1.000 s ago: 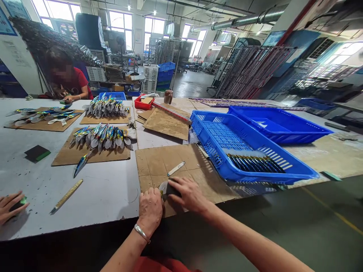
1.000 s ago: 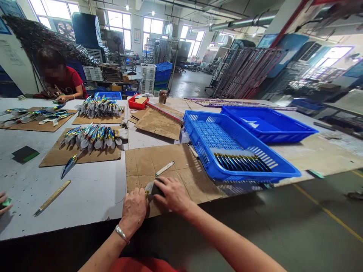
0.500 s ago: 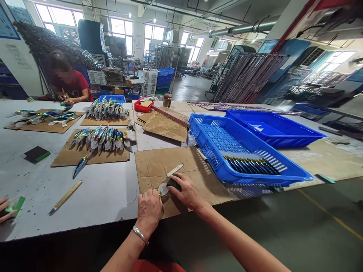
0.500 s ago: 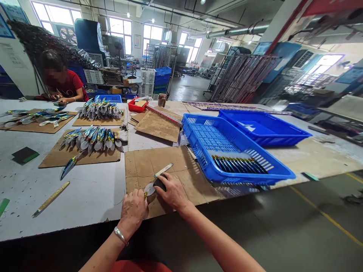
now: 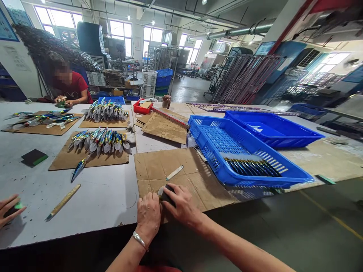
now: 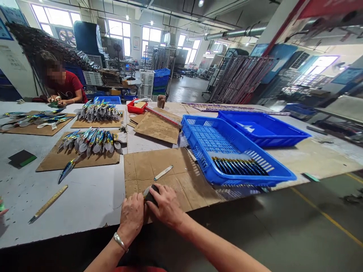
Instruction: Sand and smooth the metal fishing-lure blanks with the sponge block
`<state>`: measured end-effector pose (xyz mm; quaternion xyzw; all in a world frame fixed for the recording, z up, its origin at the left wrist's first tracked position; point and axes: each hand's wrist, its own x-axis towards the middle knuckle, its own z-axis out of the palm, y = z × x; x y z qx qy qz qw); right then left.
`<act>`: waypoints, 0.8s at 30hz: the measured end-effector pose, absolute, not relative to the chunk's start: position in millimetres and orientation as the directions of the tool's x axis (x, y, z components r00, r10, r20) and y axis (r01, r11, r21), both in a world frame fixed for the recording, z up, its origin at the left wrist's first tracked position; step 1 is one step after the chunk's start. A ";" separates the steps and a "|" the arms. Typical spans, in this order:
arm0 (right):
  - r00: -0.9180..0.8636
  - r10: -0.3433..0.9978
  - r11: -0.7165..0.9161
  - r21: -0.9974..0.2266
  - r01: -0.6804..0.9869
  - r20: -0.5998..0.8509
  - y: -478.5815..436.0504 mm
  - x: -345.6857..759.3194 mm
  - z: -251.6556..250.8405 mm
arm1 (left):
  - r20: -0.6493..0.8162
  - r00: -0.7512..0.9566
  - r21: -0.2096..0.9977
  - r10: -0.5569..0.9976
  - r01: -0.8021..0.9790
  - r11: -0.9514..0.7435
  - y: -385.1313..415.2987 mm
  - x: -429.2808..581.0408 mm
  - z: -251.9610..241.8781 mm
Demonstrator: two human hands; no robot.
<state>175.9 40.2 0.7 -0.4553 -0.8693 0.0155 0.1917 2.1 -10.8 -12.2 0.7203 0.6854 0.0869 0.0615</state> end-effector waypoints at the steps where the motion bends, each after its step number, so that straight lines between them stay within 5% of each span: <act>1: -0.518 0.795 0.591 -0.214 0.778 0.314 40.2 175.8 0.7 | 0.040 0.045 0.209 0.998 0.977 -0.052 -10.7 2.1 -11.9; 5: -0.425 0.860 0.482 -0.176 0.858 0.281 42.8 175.9 3.6 | 0.043 0.044 0.218 0.998 0.975 -0.052 -10.5 1.7 -11.3; 24: -0.560 0.782 0.615 -0.195 0.764 0.274 34.2 179.4 5.6 | 0.034 0.072 0.197 0.997 0.977 -0.077 -10.8 -1.4 -10.6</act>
